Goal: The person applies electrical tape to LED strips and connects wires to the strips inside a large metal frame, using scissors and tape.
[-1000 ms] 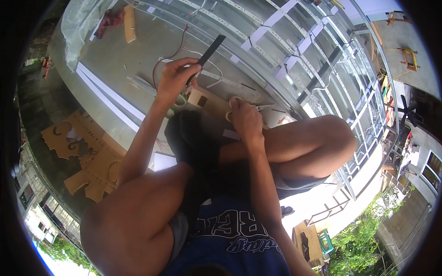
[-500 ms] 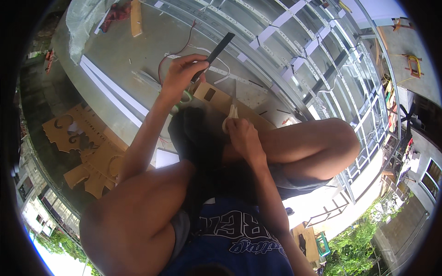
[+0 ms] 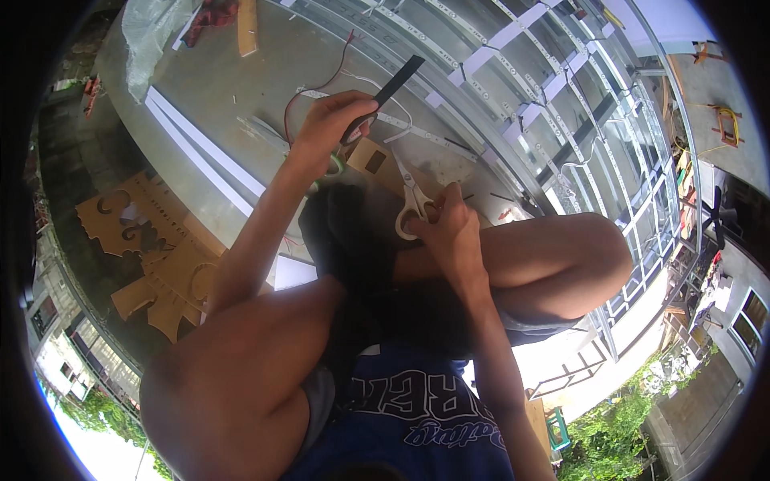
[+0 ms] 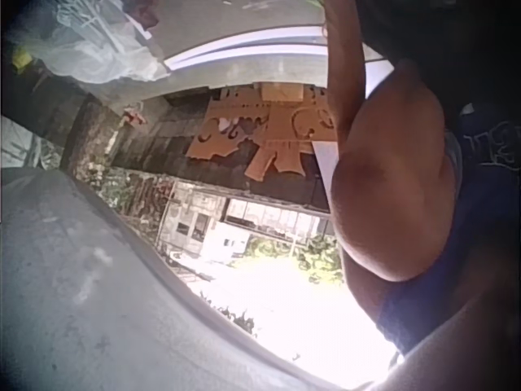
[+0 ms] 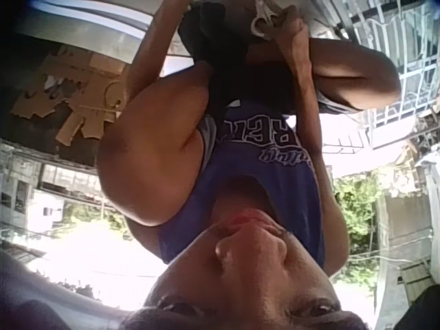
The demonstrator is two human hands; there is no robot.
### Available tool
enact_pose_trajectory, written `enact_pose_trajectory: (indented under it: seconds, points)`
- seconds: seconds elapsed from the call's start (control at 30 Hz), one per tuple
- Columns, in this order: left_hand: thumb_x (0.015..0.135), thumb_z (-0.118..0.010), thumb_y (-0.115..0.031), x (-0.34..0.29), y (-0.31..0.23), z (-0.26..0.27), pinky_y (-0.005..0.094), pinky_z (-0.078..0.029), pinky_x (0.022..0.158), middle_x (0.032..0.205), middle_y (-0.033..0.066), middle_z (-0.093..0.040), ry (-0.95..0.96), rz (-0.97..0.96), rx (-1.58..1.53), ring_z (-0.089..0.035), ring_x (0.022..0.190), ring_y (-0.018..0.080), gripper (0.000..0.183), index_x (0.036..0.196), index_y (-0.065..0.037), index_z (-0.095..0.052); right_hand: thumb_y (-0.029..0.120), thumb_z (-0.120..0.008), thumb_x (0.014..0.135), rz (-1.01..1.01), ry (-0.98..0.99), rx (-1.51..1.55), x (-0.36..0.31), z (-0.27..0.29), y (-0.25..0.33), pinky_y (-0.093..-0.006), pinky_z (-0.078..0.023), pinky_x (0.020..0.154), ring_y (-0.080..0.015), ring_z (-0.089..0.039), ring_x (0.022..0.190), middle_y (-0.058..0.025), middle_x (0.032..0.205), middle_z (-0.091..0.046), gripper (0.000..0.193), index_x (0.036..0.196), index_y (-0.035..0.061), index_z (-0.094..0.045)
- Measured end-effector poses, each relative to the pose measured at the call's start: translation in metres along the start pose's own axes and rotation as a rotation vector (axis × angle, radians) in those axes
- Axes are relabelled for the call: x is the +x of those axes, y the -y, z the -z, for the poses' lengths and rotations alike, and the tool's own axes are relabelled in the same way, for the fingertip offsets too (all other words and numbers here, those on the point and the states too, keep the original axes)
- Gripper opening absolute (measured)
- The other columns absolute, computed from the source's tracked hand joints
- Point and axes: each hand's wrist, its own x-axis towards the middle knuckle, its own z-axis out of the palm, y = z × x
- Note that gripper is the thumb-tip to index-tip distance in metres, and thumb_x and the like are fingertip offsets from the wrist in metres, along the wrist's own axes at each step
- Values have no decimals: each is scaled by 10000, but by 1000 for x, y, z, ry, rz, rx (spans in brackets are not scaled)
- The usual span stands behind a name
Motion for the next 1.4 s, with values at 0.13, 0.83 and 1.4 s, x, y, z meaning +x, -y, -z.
enact_pose_trajectory:
  seconds: [0.13,0.83,1.4]
  points:
    - [841,-634,-183,4,-3,-1,202,-375,612,683,-4,-578,-37,30,-22,-521,639,69,174,875,-20,-683,158,-724,718,-115,225,-3,-11,39,4,-309,-484,575,-106,-555,594,-62,649,-569,306,884,-50,-573]
    - [809,-658,-173,2,3,-6,226,-378,609,644,-8,-544,-81,-23,26,-488,624,71,168,822,-7,-683,243,-721,795,-278,597,617,23,115,6,-198,-500,571,-24,-520,705,27,827,-513,291,969,71,-563]
    - [795,-659,-181,3,1,-4,220,-373,620,655,-15,-533,-52,10,-2,-479,629,73,177,818,-8,-691,221,-667,815,-242,750,228,58,94,22,-151,-376,442,-10,-452,656,56,748,-446,243,927,122,-475]
